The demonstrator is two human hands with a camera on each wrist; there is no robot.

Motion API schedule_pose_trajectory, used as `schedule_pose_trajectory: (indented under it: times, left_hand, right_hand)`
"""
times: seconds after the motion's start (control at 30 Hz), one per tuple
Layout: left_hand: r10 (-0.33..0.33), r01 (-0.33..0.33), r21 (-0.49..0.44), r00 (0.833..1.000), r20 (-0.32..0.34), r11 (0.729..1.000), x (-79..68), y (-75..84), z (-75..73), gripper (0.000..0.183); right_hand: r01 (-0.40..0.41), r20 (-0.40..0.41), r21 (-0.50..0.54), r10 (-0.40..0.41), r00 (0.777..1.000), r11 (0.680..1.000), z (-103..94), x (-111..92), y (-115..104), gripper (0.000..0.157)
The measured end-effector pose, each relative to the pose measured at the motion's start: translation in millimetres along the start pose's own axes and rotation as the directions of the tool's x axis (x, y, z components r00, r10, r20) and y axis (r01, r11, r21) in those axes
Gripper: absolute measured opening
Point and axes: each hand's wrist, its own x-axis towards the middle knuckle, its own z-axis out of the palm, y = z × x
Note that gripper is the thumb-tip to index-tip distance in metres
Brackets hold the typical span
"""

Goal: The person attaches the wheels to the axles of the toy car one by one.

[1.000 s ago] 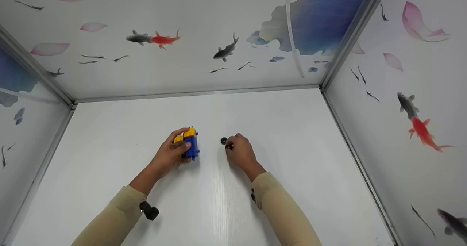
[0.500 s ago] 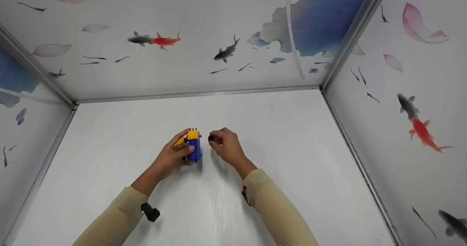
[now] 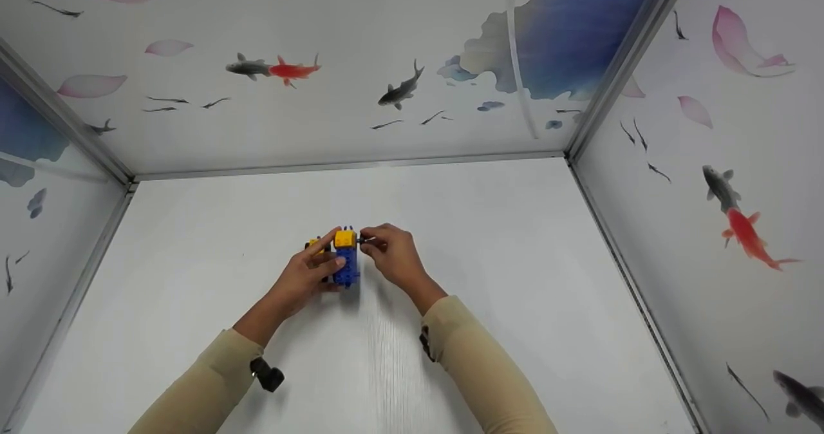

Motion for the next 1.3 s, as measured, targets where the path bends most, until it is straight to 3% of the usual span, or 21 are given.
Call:
schedule_pose_trajectory:
  times: [0.3, 0.57, 0.93, 1.3]
  left_hand:
    - [0.022, -0.022, -0.038, 1.0, 0.001, 0.999, 0.8, -1.5, -0.8, 0.073]
    - [0.018, -0.018, -0.027, 1.0, 0.002, 0.999, 1.1, -0.2, -0.8, 0.071]
    - [0.008, -0.009, 0.046, 1.0, 0.005, 0.999, 1.8, -0.3, -0.5, 0.071]
    - [0.005, -0.005, -0.019, 1.0, 0.009, 1.0, 2.0, 1.1, 2.8, 0.073]
  right_hand:
    - [0.052, -0.014, 0.036, -0.051, 0.999, 0.998, 3.9, -0.1, -2.7, 0.031]
    - [0.038, -0.028, 0.043, -0.037, 0.999, 0.998, 8.7, -0.1, -3.7, 0.034]
    - [0.117, -0.029, -0.132, -0.122, 0.992, 0.984, 9.9, -0.8, -5.2, 0.034]
    - [0.072, -0.001, -0.015, -0.072, 0.997, 0.997, 5.1, 1.5, -0.9, 0.034]
